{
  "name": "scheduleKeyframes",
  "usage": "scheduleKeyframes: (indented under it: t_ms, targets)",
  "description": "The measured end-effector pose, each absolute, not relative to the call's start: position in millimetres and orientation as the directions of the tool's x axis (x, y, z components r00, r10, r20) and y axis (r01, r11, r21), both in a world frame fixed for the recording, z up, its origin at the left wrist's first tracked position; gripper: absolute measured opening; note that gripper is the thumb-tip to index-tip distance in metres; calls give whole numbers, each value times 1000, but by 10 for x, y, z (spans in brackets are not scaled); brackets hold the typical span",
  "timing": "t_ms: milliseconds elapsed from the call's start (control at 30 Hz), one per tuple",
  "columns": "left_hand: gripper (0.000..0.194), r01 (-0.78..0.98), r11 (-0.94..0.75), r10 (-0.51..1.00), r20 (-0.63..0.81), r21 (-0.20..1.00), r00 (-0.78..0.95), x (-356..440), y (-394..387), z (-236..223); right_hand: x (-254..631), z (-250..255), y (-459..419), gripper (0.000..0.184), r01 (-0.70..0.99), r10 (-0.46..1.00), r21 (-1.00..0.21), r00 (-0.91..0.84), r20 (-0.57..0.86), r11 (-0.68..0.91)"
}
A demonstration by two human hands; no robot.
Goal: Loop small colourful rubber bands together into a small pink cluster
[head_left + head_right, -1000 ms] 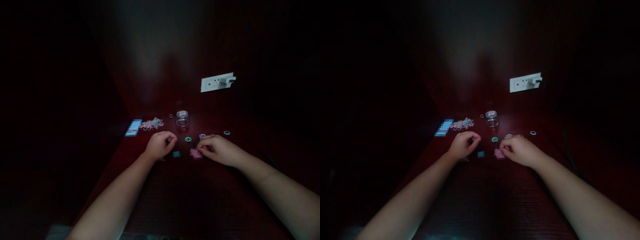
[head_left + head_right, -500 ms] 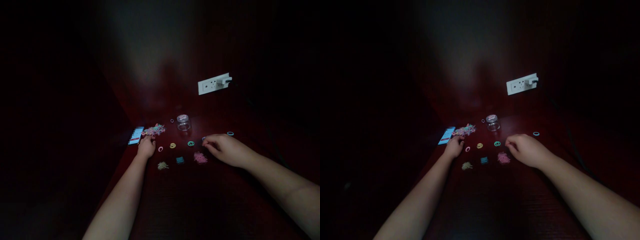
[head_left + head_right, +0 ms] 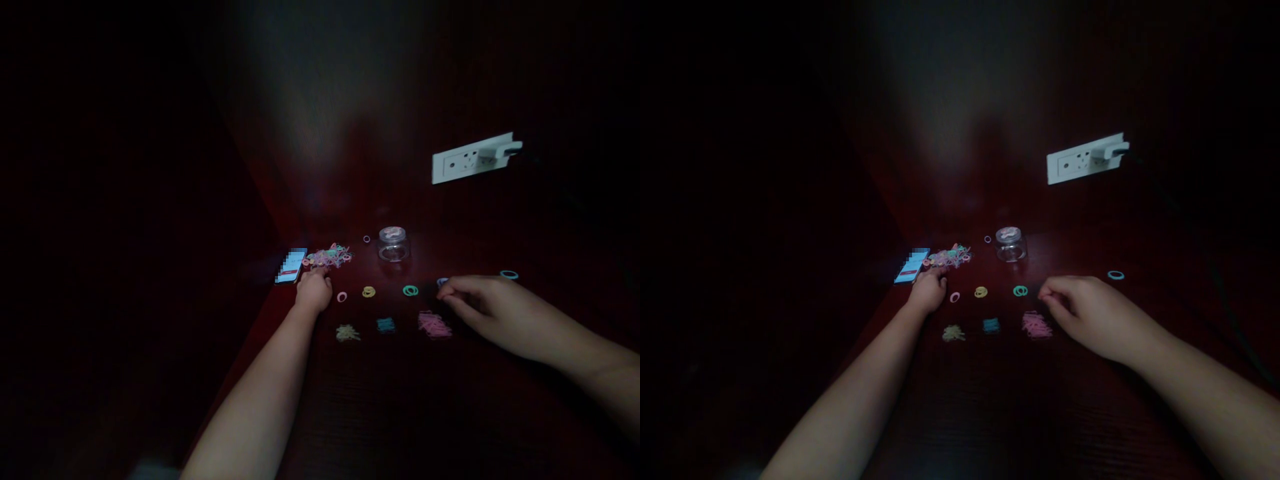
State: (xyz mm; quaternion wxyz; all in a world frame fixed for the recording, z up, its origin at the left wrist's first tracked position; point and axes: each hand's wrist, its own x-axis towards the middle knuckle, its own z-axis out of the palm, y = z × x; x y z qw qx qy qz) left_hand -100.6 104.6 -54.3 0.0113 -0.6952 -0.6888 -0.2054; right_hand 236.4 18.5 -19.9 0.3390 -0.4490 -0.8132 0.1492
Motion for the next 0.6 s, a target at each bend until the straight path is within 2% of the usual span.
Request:
scheduleKeyframes:
  t_ms: [133,433,533,600]
  targets:
    - [33,949,-81,937,347,305,-31,-1009,1039,-511,2359,-190,180,21,675,852,-521,-395,342,522]
    - [25,891,-144,901,429,430,-61,-991,971,-393,2366,-189,185,21,679,852,-516,-387,354,522]
    - [19,851,-258,885,465,458,18,-890,896,-334,2356,-193,182,21,674,853,-524,-381,357,521]
    - [15,785,-407,841,526,467,123,-749,794,-288,2336,-197,170,19,663,848,-530,-382,368,529]
